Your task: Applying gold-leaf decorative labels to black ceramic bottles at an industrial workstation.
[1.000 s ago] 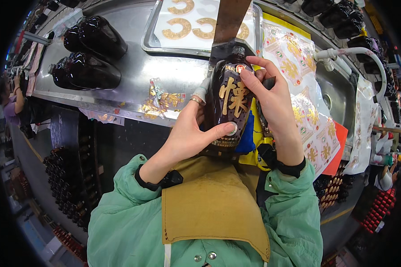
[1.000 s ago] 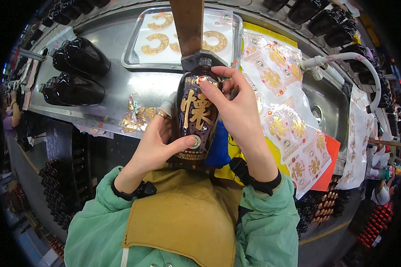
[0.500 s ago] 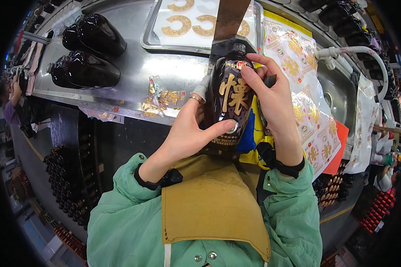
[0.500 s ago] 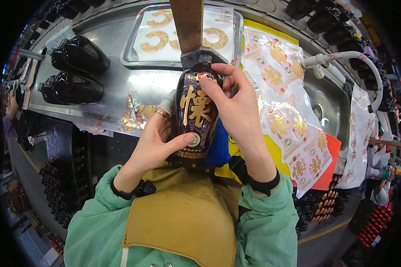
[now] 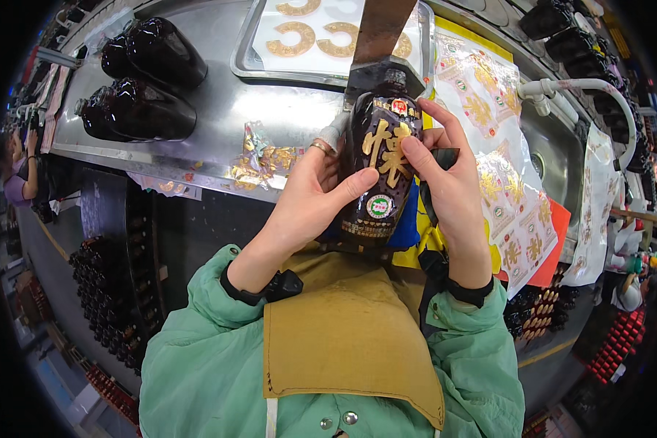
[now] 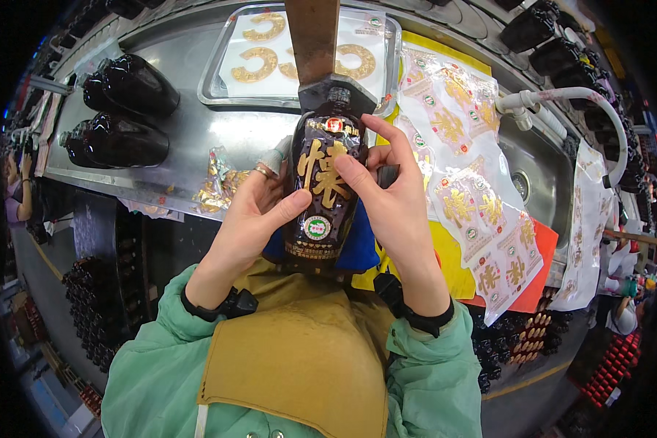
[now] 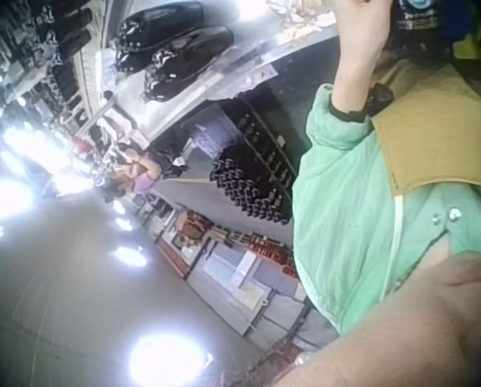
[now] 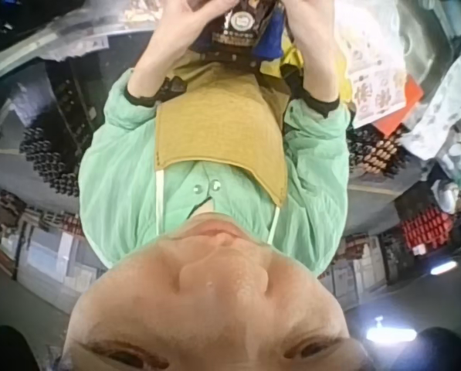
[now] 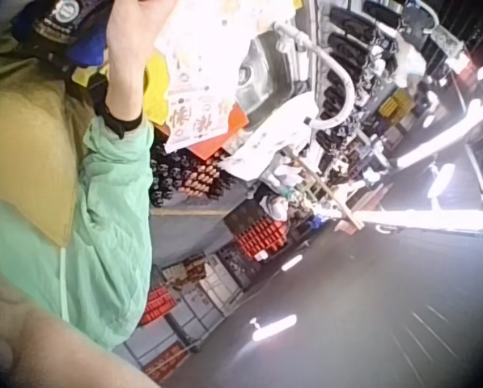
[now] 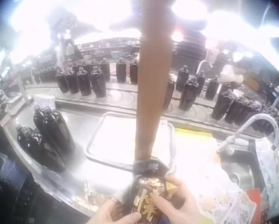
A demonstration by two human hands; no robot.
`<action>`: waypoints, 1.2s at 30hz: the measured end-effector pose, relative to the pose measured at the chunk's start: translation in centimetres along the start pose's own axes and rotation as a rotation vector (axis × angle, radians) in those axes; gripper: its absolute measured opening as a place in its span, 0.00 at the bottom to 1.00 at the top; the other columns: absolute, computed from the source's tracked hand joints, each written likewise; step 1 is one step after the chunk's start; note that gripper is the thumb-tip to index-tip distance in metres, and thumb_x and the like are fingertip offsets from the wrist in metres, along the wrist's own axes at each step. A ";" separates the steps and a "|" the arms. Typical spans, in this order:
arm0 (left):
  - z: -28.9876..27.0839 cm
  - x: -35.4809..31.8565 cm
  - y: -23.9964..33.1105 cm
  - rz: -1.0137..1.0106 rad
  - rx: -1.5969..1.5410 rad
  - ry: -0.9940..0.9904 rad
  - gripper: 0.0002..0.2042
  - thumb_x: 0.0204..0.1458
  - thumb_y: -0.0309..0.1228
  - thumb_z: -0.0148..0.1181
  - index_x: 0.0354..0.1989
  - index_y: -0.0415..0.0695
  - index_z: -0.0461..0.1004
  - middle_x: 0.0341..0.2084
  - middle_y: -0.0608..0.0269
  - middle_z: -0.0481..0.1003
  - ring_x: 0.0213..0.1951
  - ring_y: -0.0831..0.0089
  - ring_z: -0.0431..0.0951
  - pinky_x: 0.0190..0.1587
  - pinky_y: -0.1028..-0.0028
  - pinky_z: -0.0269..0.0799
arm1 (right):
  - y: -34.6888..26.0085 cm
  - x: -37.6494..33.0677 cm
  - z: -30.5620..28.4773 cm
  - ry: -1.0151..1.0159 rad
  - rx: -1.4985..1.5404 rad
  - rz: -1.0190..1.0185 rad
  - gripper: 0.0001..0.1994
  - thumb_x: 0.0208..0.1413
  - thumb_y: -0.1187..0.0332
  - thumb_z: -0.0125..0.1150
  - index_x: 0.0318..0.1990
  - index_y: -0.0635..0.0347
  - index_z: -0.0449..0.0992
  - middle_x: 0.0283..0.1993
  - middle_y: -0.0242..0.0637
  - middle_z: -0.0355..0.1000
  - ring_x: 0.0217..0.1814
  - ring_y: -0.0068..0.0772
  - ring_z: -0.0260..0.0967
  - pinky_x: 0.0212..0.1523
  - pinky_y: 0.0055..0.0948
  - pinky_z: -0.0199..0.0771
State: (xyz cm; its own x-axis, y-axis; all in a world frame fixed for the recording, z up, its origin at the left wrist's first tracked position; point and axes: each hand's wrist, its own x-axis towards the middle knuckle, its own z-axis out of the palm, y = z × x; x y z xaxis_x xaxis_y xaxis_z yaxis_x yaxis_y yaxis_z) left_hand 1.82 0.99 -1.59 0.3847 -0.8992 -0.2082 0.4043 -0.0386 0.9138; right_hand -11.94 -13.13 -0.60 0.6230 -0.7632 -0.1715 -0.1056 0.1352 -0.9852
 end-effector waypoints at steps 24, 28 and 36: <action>-0.2 -0.1 -0.4 -0.006 0.019 -0.006 0.37 0.61 0.29 0.68 0.74 0.31 0.53 0.66 0.51 0.67 0.66 0.68 0.69 0.70 0.66 0.63 | -0.6 0.0 0.1 0.007 -0.020 0.029 0.30 0.58 0.68 0.74 0.67 0.59 0.70 0.35 0.21 0.60 0.34 0.11 0.57 0.36 0.14 0.59; 0.0 -0.2 -0.3 -0.009 0.027 0.019 0.37 0.61 0.29 0.68 0.74 0.31 0.53 0.66 0.51 0.67 0.66 0.68 0.69 0.70 0.66 0.63 | -0.7 0.0 0.2 0.009 -0.024 0.030 0.30 0.58 0.68 0.74 0.67 0.59 0.70 0.35 0.21 0.60 0.34 0.11 0.57 0.36 0.14 0.59; 0.1 -0.2 -0.2 0.004 0.012 0.031 0.37 0.61 0.29 0.68 0.73 0.30 0.54 0.66 0.51 0.67 0.66 0.68 0.69 0.70 0.66 0.63 | -0.8 0.1 0.2 0.021 -0.043 0.019 0.28 0.59 0.70 0.73 0.66 0.59 0.71 0.35 0.22 0.60 0.34 0.12 0.58 0.36 0.14 0.61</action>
State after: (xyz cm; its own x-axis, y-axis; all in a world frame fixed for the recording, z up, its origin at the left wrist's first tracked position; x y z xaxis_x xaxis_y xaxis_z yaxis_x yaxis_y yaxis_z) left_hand 1.59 1.17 -1.67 0.4122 -0.8852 -0.2155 0.3926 -0.0408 0.9188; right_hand -11.62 -13.15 0.15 0.6040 -0.7741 -0.1893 -0.1506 0.1224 -0.9810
